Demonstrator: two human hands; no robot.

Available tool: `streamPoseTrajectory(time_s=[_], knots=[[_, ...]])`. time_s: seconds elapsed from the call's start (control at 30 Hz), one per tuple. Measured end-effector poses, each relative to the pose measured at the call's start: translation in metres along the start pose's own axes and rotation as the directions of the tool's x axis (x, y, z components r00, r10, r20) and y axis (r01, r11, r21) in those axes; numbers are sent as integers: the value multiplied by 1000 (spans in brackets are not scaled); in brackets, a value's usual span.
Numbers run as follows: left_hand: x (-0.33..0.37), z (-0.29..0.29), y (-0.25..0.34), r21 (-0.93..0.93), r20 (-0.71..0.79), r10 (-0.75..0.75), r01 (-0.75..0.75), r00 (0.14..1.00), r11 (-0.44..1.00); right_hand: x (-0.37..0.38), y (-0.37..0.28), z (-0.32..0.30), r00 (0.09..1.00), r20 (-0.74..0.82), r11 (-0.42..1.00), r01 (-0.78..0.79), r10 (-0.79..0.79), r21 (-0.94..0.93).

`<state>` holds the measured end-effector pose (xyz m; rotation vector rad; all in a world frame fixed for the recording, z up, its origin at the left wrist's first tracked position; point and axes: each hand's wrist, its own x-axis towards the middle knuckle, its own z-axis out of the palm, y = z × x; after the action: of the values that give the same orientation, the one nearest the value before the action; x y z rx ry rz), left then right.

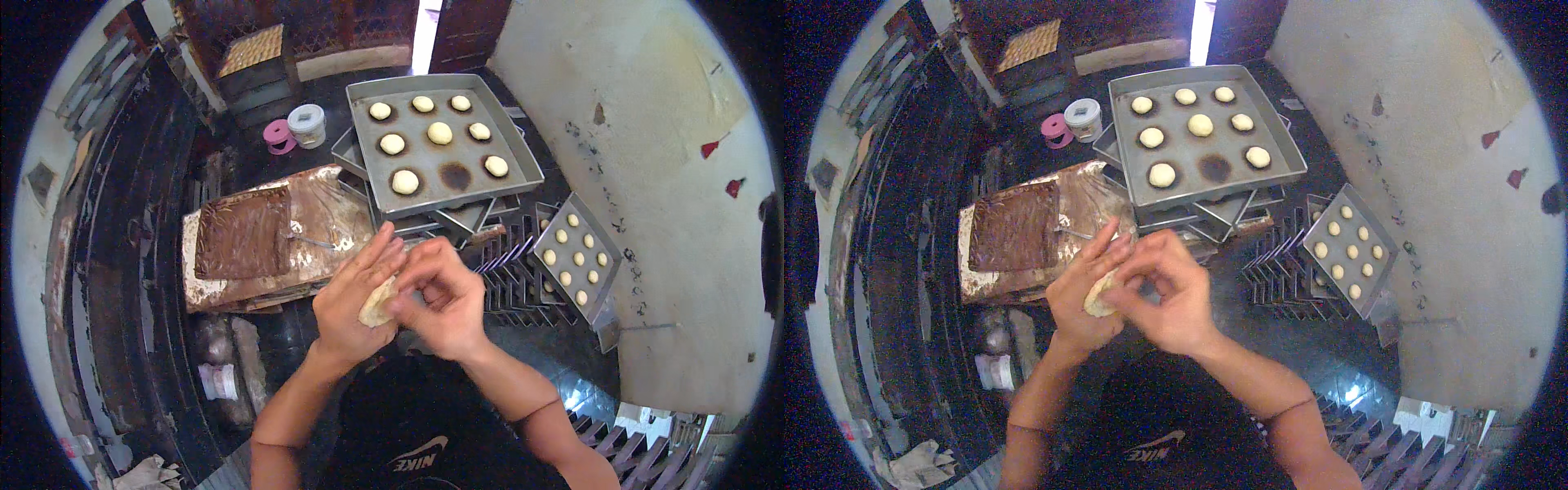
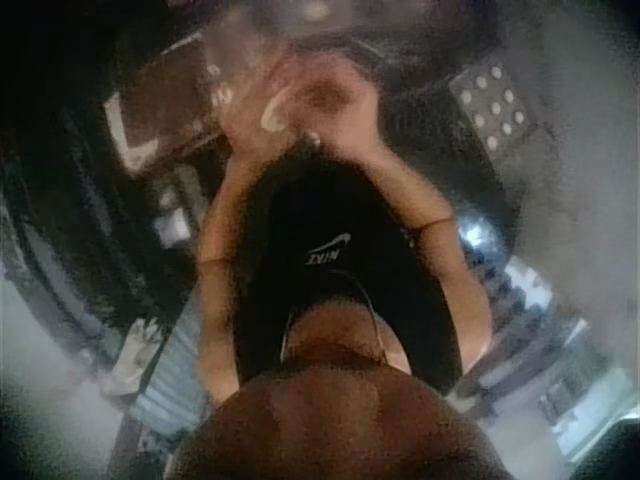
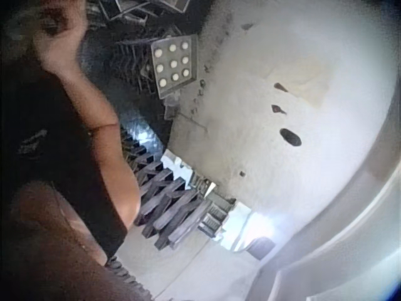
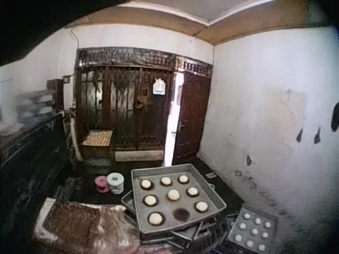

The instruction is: The person fills small dough balls with a chocolate spread using a spoon, then places them on a baking tray. The person repeats this process for multiple dough balls, arranging them in rows on the tray.

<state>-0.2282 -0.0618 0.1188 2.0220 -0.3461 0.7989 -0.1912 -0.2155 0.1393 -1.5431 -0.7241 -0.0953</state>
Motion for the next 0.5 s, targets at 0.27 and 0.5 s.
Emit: streamPoseTrajectory(time_s=[0.27, 0.5], knots=[[-47, -22, 54, -62, -37, 44, -46, 998, 997, -63, -53, 13, 997, -43, 992, 64, -69, -108], [-48, -24, 100, 90, 72, 34, -40, 997, 995, -87, -81, -10, 999, 8, 995, -48, 48, -85]])
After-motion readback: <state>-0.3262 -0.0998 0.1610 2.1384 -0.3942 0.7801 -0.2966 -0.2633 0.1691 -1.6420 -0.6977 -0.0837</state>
